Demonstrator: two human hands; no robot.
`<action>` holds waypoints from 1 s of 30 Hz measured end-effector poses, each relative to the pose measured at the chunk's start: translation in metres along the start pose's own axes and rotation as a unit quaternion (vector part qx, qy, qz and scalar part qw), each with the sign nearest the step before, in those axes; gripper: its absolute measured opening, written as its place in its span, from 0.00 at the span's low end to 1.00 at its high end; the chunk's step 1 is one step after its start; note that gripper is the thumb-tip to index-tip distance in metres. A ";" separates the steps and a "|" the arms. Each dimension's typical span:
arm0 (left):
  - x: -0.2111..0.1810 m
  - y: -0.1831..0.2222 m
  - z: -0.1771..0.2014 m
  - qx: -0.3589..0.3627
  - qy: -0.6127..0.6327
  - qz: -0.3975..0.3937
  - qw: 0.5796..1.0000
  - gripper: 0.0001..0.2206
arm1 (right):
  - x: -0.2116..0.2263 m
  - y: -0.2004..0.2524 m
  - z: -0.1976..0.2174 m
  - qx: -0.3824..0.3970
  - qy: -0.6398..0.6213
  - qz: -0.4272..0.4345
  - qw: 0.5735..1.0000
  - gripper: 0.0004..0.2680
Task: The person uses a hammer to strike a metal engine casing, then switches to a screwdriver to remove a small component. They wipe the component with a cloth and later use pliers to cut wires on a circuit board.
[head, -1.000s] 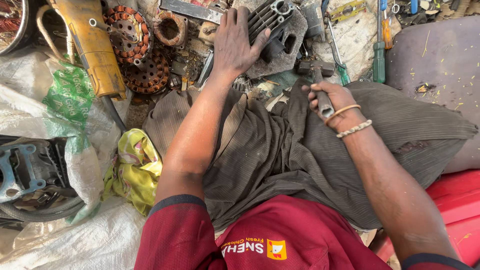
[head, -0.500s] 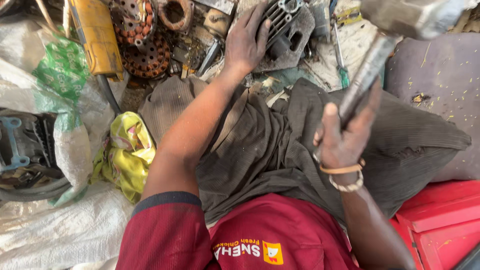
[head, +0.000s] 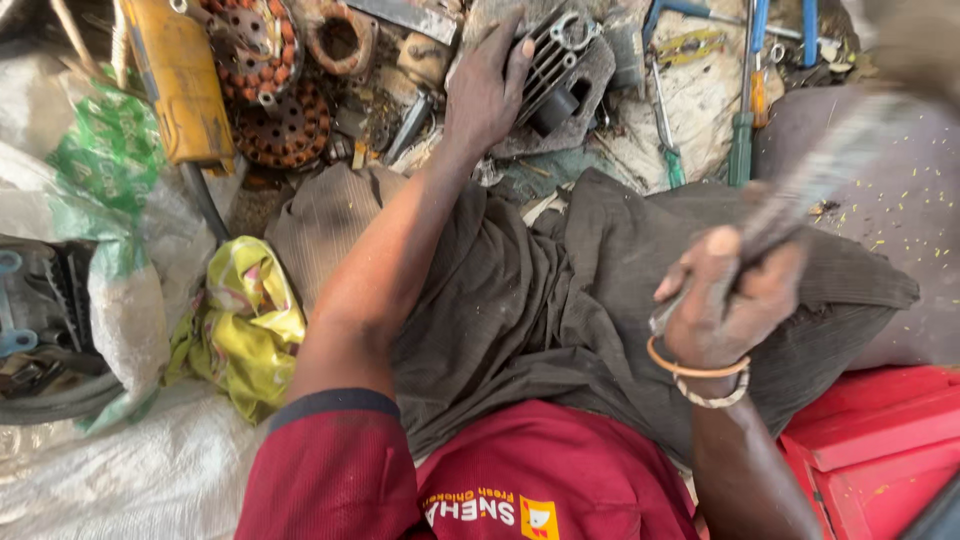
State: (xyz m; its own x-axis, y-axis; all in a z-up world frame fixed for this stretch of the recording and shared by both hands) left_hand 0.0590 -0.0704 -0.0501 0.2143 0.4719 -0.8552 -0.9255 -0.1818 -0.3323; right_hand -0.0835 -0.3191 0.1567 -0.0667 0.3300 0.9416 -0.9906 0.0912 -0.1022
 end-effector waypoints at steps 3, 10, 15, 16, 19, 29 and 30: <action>0.004 0.016 -0.001 0.050 0.017 0.069 0.996 0.22 | -0.009 0.006 -0.009 -0.065 0.025 0.005 0.998 0.15; -0.006 0.019 0.006 0.108 -0.078 0.107 0.985 0.23 | -0.079 0.024 -0.061 0.163 0.064 -0.287 0.942 0.08; 0.003 0.018 0.000 0.060 -0.109 0.061 0.990 0.26 | -0.029 0.009 -0.012 0.067 0.026 -0.069 0.995 0.07; 0.005 0.025 -0.003 0.053 -0.107 0.055 0.991 0.26 | -0.015 0.010 0.000 0.043 0.014 -0.019 0.999 0.08; 0.010 0.022 -0.011 0.061 -0.121 0.071 0.988 0.26 | -0.002 0.000 -0.002 -0.040 -0.031 0.049 0.997 0.09; 0.001 0.015 0.004 0.062 -0.152 0.089 0.982 0.27 | -0.066 0.021 -0.076 0.176 0.041 -0.257 0.950 0.08; 0.000 0.013 0.005 0.047 -0.147 0.076 0.985 0.27 | -0.055 0.017 -0.069 0.156 0.010 -0.211 0.965 0.06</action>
State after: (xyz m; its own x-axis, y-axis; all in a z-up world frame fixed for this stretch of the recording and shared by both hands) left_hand 0.0455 -0.0679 -0.0526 -0.0153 0.6774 -0.7354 -0.9678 -0.1949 -0.1594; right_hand -0.0881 -0.2713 0.0812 0.3504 0.3441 0.8711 -0.9168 -0.0642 0.3941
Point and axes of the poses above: each hand's wrist, its own y-axis away from the middle knuckle, its own z-axis out of the back of the hand, x = y × z, the point moved 4 cm from there along -y, towards the middle knuckle, and after that the axes turned 7 degrees about y, right-handed, at the moved point
